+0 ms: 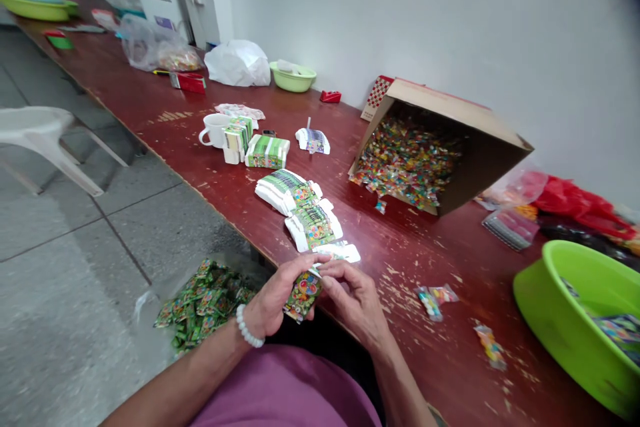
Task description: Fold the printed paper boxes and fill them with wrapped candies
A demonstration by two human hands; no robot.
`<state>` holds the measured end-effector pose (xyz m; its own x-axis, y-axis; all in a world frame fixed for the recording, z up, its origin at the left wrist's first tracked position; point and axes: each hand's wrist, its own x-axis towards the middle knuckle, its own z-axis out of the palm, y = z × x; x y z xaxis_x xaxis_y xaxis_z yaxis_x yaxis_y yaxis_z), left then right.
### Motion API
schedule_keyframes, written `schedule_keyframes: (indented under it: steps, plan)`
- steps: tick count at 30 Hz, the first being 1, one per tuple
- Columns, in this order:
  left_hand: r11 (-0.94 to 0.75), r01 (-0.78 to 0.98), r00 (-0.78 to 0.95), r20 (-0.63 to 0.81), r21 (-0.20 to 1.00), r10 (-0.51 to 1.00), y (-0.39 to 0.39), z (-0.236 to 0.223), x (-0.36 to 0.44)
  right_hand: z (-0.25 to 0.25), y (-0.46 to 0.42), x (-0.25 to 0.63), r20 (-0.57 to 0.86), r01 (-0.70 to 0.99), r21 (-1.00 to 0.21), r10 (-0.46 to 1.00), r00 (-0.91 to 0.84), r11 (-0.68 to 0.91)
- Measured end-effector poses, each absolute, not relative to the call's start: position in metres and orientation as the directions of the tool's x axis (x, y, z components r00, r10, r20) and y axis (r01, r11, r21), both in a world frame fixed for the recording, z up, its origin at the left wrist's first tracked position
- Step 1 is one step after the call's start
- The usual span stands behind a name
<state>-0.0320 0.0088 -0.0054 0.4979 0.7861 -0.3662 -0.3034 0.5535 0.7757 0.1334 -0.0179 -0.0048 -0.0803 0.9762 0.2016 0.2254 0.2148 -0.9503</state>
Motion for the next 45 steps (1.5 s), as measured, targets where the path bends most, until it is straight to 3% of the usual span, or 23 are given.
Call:
schedule_keyframes:
  steps: [5, 10, 12, 15, 20, 24, 28, 33, 36, 41, 43, 45]
  plan:
    - [0.534, -0.327, 0.476, -0.352, 0.78, 0.806, 0.007, -0.007, -0.028, -0.003, -0.014, 0.127, 0.102, 0.235, -0.967, 0.995, -0.003, 0.1]
    - [0.627, -0.371, 0.557, -0.376, 0.685, 0.74, 0.009, -0.006, -0.028, -0.003, -0.008, 0.122, -0.047, -0.056, -0.997, 0.998, -0.033, -0.048]
    - [0.621, -0.363, 0.541, -0.385, 0.695, 0.748, 0.009, -0.007, -0.03, -0.002, -0.009, 0.122, -0.033, -0.053, -0.998, 0.999, -0.025, -0.035]
    - [0.62, -0.363, 0.5, -0.417, 0.695, 0.759, 0.01, -0.007, -0.034, 0.001, -0.015, 0.123, 0.096, 0.107, -0.989, 0.992, -0.081, 0.104]
    - [0.678, -0.447, 0.501, -0.464, 0.584, 0.73, 0.014, -0.005, -0.034, -0.009, -0.027, 0.112, 0.345, 0.347, -0.867, 0.933, -0.099, 0.358]
    - [0.643, -0.492, 0.42, -0.487, 0.587, 0.766, 0.017, -0.008, -0.033, -0.025, -0.033, 0.091, 0.396, 0.548, -0.733, 0.908, -0.136, 0.402]
    - [0.493, -0.52, 0.31, -0.384, 0.698, 0.87, 0.017, -0.016, -0.037, -0.032, -0.031, 0.078, 0.4, 0.728, -0.575, 0.904, -0.149, 0.374]
    - [0.443, -0.455, 0.336, -0.312, 0.773, 0.889, 0.013, -0.023, -0.046, -0.032, -0.023, 0.075, 0.426, 0.778, -0.487, 0.886, -0.186, 0.397]
    - [0.494, -0.432, 0.391, -0.337, 0.754, 0.856, 0.011, -0.022, -0.055, -0.029, -0.023, 0.07, 0.395, 0.748, -0.53, 0.897, -0.199, 0.399]
    - [0.473, -0.273, 0.318, -0.386, 0.838, 0.866, 0.005, -0.025, -0.086, -0.032, -0.018, 0.083, 0.331, 0.657, -0.587, 0.881, -0.338, 0.473]
    - [0.441, -0.123, 0.228, -0.407, 0.889, 0.884, 0.005, -0.035, -0.107, -0.039, -0.008, 0.104, 0.355, 0.725, -0.551, 0.902, -0.245, 0.414]
    - [0.289, 0.121, 0.06, -0.298, 0.95, 0.953, 0.008, -0.049, -0.133, -0.047, 0.005, 0.131, 0.351, 0.829, -0.507, 0.935, -0.048, 0.234]
